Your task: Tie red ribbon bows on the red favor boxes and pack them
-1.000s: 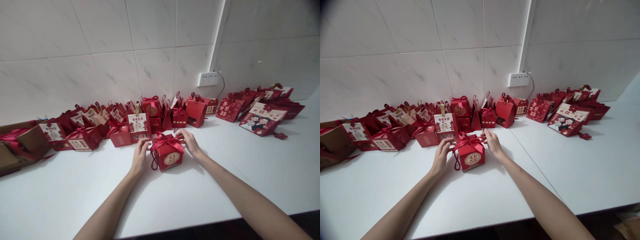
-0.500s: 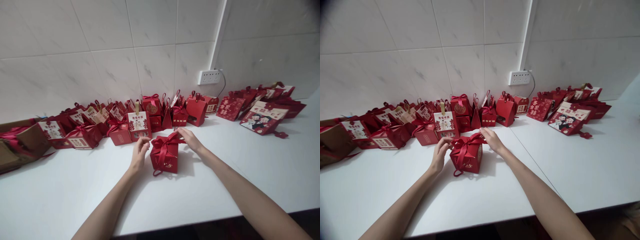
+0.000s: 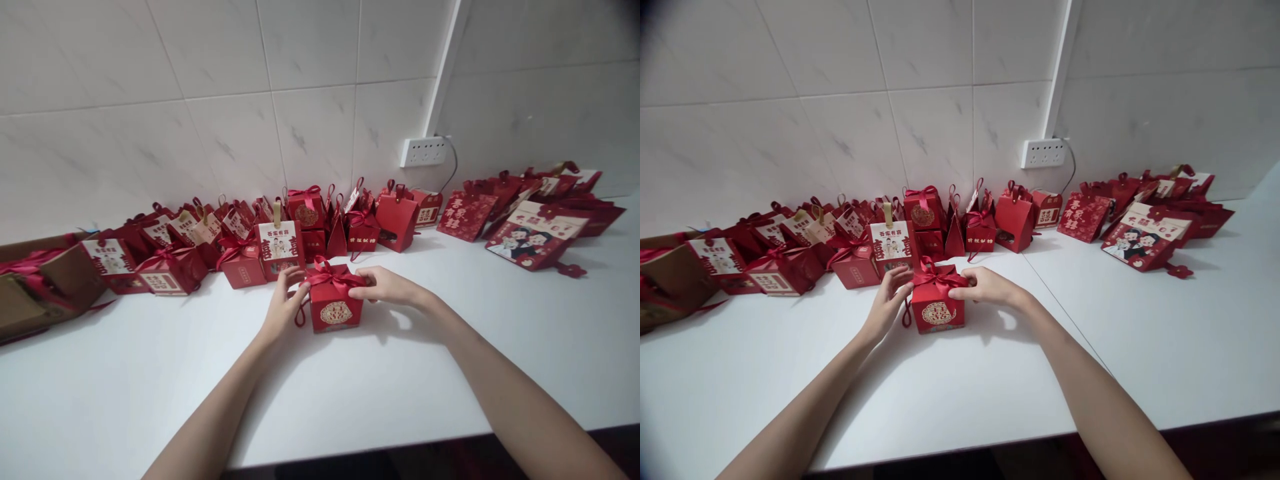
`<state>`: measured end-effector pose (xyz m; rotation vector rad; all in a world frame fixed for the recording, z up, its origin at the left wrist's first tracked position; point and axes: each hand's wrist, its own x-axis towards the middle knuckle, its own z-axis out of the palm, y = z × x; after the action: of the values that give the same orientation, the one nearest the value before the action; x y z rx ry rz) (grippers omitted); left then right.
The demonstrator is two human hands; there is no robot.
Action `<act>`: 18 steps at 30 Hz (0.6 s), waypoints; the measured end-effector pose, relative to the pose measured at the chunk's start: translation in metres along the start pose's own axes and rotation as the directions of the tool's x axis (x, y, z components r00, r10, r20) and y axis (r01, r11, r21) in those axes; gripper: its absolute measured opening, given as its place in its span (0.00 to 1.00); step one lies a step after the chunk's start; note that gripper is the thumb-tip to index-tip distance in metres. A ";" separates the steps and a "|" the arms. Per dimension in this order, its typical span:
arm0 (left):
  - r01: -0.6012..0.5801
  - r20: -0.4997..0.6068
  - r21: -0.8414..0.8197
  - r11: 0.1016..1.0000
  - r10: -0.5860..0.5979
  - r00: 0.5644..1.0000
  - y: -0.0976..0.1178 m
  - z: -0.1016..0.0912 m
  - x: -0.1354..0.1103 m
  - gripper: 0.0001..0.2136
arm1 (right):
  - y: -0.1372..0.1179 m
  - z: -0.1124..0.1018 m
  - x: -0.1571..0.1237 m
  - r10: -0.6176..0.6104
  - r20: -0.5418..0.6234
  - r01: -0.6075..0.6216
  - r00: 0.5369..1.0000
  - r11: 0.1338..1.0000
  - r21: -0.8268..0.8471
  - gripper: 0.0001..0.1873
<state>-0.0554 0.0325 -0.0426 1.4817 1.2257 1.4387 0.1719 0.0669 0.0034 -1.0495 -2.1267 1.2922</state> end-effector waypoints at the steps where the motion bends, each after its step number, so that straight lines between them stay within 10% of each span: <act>1: 0.019 -0.027 -0.004 1.000 -0.019 0.999 -0.001 0.000 0.001 0.18 | -0.001 0.001 0.000 -0.005 -0.001 0.005 1.000 1.000 0.020 0.20; 11: 0.036 -0.044 -0.059 0.998 -0.039 0.998 0.004 0.000 0.001 0.12 | -0.008 0.009 -0.004 0.107 -0.103 -0.122 0.989 0.981 -0.151 0.27; 18: 0.102 -0.033 -0.217 0.971 -0.112 0.993 0.002 0.001 0.004 0.12 | -0.003 0.010 -0.001 0.028 0.062 -0.023 0.998 0.998 -0.066 0.14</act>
<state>-0.0546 0.0356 -0.0399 1.2256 1.1201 1.4877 0.1650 0.0596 0.0013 -1.0789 -2.2226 1.2919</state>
